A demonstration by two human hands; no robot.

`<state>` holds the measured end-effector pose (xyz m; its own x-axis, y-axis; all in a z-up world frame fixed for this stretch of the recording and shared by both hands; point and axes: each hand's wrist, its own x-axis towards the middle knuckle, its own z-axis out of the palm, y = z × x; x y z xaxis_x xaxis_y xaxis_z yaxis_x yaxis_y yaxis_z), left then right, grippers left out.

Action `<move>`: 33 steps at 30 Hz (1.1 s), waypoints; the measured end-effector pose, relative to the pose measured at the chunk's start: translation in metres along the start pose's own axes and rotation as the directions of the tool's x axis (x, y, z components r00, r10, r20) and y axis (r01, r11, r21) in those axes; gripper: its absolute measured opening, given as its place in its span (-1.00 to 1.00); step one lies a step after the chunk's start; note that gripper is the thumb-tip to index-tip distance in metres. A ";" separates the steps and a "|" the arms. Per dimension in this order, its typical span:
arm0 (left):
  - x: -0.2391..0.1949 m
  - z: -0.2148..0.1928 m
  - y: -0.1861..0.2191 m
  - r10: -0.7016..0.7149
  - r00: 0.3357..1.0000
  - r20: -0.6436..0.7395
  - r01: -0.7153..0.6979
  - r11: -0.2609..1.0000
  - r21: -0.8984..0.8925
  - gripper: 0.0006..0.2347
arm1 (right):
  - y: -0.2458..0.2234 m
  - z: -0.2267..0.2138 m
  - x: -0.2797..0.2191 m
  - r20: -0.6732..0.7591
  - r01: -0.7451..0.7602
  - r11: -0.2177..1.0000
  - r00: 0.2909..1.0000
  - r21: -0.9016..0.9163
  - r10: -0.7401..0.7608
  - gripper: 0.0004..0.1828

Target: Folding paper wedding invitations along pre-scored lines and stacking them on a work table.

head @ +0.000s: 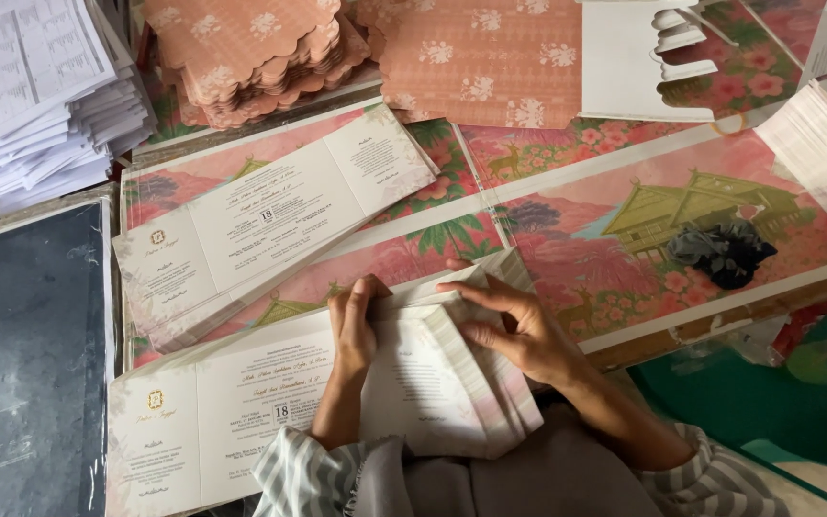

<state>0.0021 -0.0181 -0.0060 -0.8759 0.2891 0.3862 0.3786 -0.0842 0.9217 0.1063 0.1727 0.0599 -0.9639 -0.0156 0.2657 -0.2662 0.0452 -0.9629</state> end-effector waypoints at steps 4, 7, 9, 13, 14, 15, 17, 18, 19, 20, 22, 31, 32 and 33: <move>0.006 0.013 0.019 -0.005 0.997 0.071 -0.011 0.976 0.218 -0.60 | 0.018 -0.012 -0.009 -0.062 0.097 0.932 0.990 -0.351 -0.126 -0.47; 0.009 0.022 0.027 0.028 0.993 0.114 -0.068 0.926 0.370 -0.57 | 0.025 -0.012 -0.010 -0.093 0.050 0.784 0.986 -0.619 -0.136 -0.07; 0.009 0.022 0.030 0.028 0.990 0.141 -0.102 0.829 0.550 -0.65 | 0.025 -0.009 -0.006 0.019 0.196 0.747 0.971 -0.636 -0.239 -0.59; 0.000 0.015 -0.008 0.196 0.973 0.125 -0.228 0.693 0.685 -0.61 | 0.023 0.000 0.002 0.089 -0.200 0.968 0.973 -0.150 0.215 -0.68; 0.000 0.014 -0.013 0.200 0.976 0.091 -0.207 0.703 0.680 -0.57 | 0.026 0.001 0.006 0.099 -0.291 0.940 0.956 0.178 0.277 -0.77; -0.001 0.012 -0.018 0.203 0.978 0.056 -0.187 0.714 0.675 -0.53 | 0.030 0.002 0.009 0.127 -0.351 0.801 0.934 0.485 0.333 -0.63; -0.002 0.015 -0.033 0.235 0.970 0.069 -0.206 0.636 0.744 -0.55 | 0.080 -0.002 -0.001 0.030 -0.364 0.876 0.927 0.316 0.374 -0.68; -0.003 0.016 -0.041 0.274 0.957 0.095 -0.236 0.544 0.805 -0.58 | 0.105 -0.005 -0.006 -0.074 -0.368 0.920 0.922 0.135 0.380 -0.68; -0.004 0.018 -0.043 0.262 0.961 0.089 -0.225 0.552 0.803 -0.58 | 0.096 -0.004 -0.004 -0.072 -0.382 0.915 0.917 0.131 0.393 -0.68; -0.004 0.019 -0.045 0.248 0.966 0.073 -0.206 0.569 0.796 -0.58 | 0.087 -0.002 -0.001 -0.110 -0.446 0.885 0.894 -0.136 0.434 -0.48; -0.005 0.019 -0.047 0.221 0.974 0.053 -0.177 0.592 0.787 -0.58 | 0.072 0.007 0.006 -0.155 -0.493 0.776 0.867 -0.393 0.473 -0.26; -0.014 0.012 -0.034 0.370 0.929 0.015 -0.194 0.452 0.871 -0.64 | 0.022 0.082 -0.003 0.158 0.151 -0.052 0.869 -0.987 -0.470 -0.77; -0.015 0.012 -0.035 0.350 0.937 -0.007 -0.138 0.386 0.912 -0.64 | 0.026 0.082 -0.002 0.177 0.157 -0.081 0.868 -0.984 -0.465 -0.77; -0.016 0.011 -0.036 0.332 0.943 -0.031 -0.081 0.317 0.945 -0.62 | 0.030 0.082 -0.001 0.196 0.164 -0.109 0.867 -0.980 -0.459 -0.77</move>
<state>0.0053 -0.0093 -0.0456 -0.7091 0.2154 0.6714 0.4735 0.8510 0.2272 0.1000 0.0924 0.0269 -0.7126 -0.2297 0.6629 -0.1315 0.9719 0.1954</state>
